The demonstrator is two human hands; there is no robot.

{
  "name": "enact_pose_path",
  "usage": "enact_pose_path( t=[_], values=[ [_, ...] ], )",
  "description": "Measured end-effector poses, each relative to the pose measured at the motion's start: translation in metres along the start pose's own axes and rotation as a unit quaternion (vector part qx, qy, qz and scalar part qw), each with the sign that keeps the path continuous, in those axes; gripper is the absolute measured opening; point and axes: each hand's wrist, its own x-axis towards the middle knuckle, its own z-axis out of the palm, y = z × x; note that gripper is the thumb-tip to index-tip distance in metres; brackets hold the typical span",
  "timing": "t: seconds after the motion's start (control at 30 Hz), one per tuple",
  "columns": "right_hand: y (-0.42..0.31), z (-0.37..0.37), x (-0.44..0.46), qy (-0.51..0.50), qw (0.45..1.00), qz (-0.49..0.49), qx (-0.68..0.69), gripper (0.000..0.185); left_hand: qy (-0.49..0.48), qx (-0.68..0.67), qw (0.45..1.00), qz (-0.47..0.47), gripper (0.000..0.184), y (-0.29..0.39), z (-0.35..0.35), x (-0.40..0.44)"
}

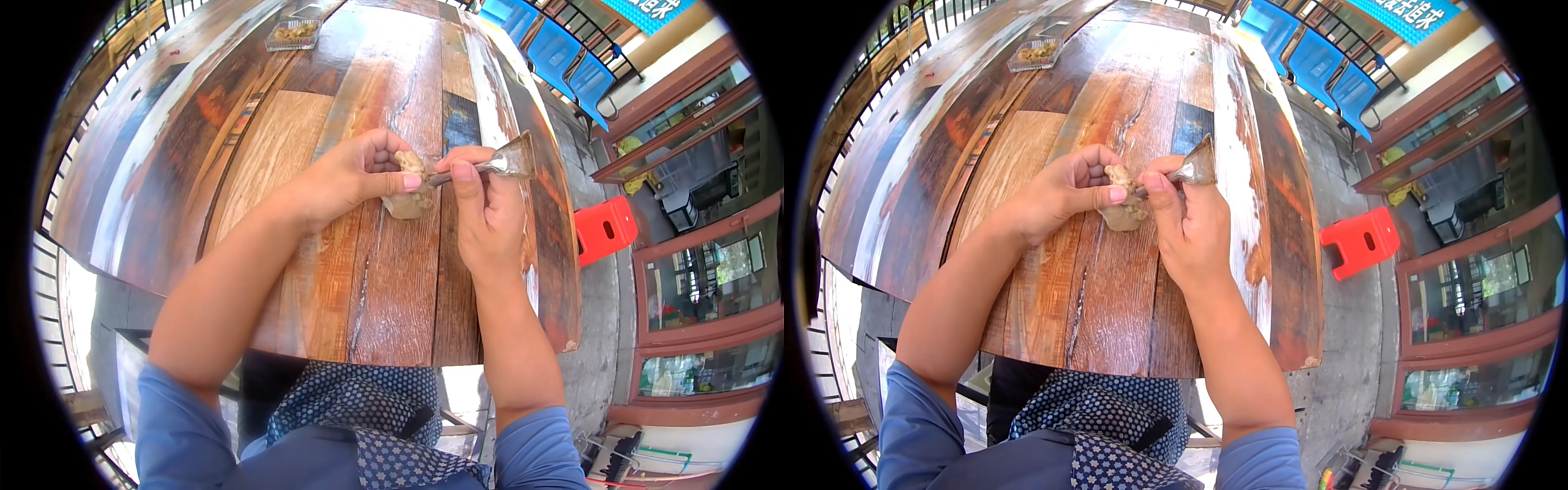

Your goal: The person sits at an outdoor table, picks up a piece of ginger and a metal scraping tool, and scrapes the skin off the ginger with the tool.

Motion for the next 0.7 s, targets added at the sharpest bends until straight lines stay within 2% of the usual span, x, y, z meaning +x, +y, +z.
enact_pose_path(
  t=[0.7],
  values=[
    [0.0027, 0.0014, -0.0019, 0.022, 1.000, 0.001, -0.011, 0.021, 0.004, -0.005, 1.000, -0.006, 0.028, 0.0053, 0.0034, -0.0019]
  ],
)
